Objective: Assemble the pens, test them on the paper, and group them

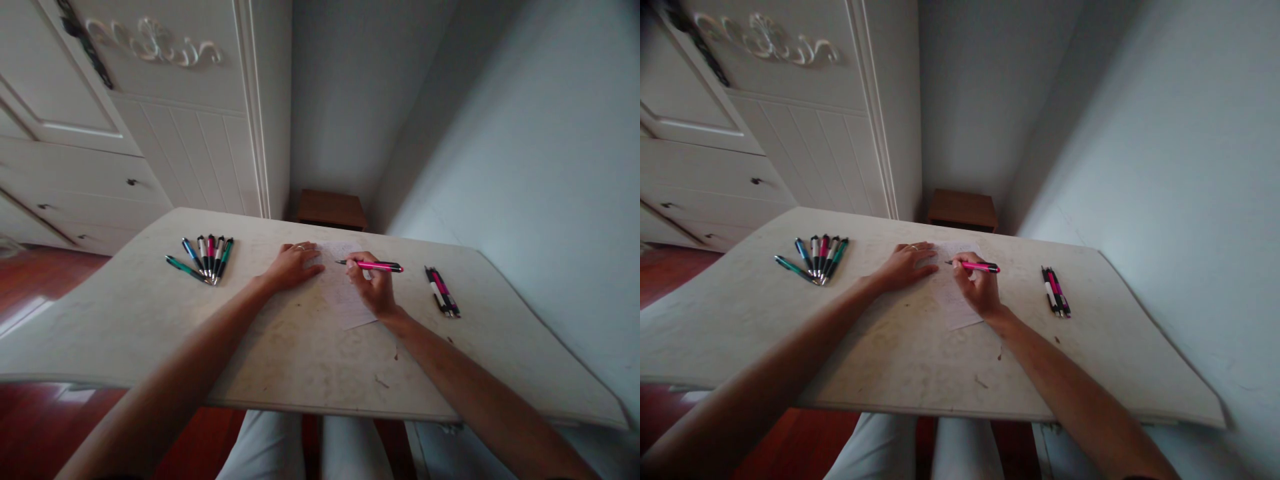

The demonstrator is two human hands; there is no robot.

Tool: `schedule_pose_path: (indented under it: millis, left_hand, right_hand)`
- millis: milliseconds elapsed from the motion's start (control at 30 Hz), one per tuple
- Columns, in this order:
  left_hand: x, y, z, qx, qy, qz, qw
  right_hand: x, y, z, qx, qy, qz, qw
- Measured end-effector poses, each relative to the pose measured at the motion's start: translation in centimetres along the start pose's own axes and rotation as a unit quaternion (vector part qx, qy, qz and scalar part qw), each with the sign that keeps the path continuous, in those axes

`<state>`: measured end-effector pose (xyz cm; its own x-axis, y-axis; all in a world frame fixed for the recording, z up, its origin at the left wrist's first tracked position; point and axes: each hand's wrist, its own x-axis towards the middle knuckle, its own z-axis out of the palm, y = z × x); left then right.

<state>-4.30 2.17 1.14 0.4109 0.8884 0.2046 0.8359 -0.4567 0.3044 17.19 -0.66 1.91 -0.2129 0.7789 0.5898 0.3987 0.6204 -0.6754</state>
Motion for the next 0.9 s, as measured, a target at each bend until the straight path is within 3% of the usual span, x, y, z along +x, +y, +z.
schedule_pose_path:
  millis: [300, 433, 500, 667, 767, 900]
  left_hand:
    - [-0.1, -0.2, 0.1, -0.003, 0.0, -0.002, 1.0]
    - [0.0, -0.2, 0.0, 0.003, 0.0, 0.003, 1.0]
    - [0.0, -0.1, -0.2, 0.006, -0.006, 0.004, 1.0]
    - [-0.1, -0.1, -0.4, 0.009, -0.01, 0.005, 1.0]
    - [-0.1, -0.2, -0.3, 0.008, -0.008, 0.005, 1.0]
    - [-0.1, -0.4, -0.1, 0.014, -0.008, 0.001, 1.0]
  right_hand:
    - [1.4, 1.2, -2.7, 0.052, 0.133, 0.04, 0.989]
    - [2.5, 2.1, -3.4, 0.103, 0.176, 0.087, 0.975]
    - [2.8, 2.8, -3.5, 0.148, 0.165, 0.117, 0.968]
    - [3.5, 4.2, -4.0, 0.267, 0.063, 0.176, 0.946]
    - [3.7, 4.0, -4.6, 0.326, 0.052, 0.185, 0.926]
    - [4.0, 3.4, -5.4, 0.467, 0.068, 0.187, 0.861]
